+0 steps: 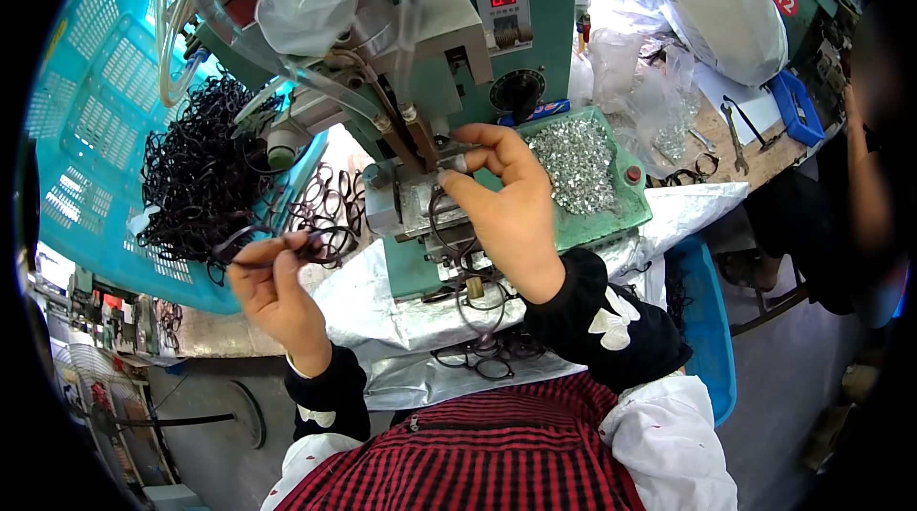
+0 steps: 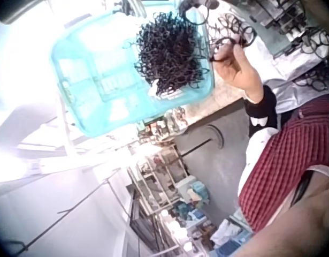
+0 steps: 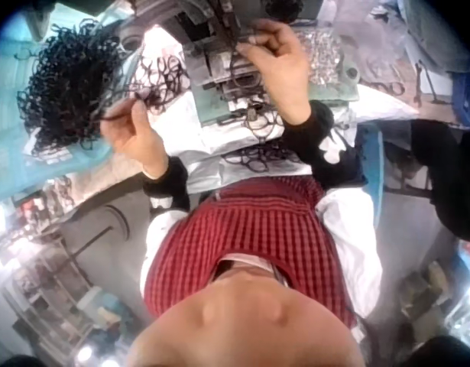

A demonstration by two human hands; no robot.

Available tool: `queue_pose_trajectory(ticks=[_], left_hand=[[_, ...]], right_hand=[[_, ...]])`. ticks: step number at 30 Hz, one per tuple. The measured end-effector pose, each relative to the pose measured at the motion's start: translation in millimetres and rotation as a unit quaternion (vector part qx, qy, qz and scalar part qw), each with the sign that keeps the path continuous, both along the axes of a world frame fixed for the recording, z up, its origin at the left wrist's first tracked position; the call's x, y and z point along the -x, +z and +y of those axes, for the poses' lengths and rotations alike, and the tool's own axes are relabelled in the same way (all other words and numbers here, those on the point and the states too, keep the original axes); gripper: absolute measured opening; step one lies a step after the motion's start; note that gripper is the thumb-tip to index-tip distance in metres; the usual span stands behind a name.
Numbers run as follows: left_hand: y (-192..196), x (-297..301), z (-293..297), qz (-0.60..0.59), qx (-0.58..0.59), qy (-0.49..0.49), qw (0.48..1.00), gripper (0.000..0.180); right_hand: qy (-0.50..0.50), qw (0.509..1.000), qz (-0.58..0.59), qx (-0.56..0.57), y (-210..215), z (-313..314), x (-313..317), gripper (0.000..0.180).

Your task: The person assembles eyeglasses by inserting small metal components into the frame using a press machine. They repeatedly pick up frames, place them in the machine, add components, and operate the press to secure the parts.

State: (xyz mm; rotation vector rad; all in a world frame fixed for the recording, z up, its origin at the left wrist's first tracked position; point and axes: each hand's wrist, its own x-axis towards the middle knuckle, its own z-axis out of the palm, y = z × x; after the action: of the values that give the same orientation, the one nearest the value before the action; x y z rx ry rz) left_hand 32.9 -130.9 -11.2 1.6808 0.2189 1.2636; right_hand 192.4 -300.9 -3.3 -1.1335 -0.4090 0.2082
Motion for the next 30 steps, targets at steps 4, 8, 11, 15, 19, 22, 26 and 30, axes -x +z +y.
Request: queue_pose_trajectory(ticks=[4,8,11,15,19,22,26,30], left_hand=[[25,2,-12,-0.107,-0.198,0.007,0.974,0.019],[25,-17,-19,-0.090,-0.387,-0.139,0.907,0.019],[27,-43,-39,-0.044,-0.493,-0.166,0.853,0.018],[15,-62,-41,-0.071,-0.534,-0.138,0.831,0.020],[12,-59,-42,-0.042,-0.516,-0.150,0.842,0.018],[9,-58,-44,-0.030,-0.501,-0.152,0.852,0.021],[3,-34,-54,0.041,-0.451,-0.145,0.880,0.026],[-10,40,-37,0.135,-0.470,0.021,0.872,0.020]], right_hand=[[0.007,0.999,0.001,-0.048,9,10,8,0.041],[-0.011,0.987,-0.128,0.102,18,-13,19,0.042],[-0.101,0.909,-0.304,0.267,-4,-39,-20,0.029],[-0.294,0.706,-0.392,0.512,-76,-87,-65,0.017],[-0.290,0.738,-0.390,0.468,-71,-81,-65,0.008],[-0.291,0.726,-0.447,0.433,-62,-53,-87,0.009],[-0.254,0.680,-0.438,0.530,-70,-22,-105,0.009],[-0.264,0.691,-0.483,0.469,-80,-58,-87,0.013]])
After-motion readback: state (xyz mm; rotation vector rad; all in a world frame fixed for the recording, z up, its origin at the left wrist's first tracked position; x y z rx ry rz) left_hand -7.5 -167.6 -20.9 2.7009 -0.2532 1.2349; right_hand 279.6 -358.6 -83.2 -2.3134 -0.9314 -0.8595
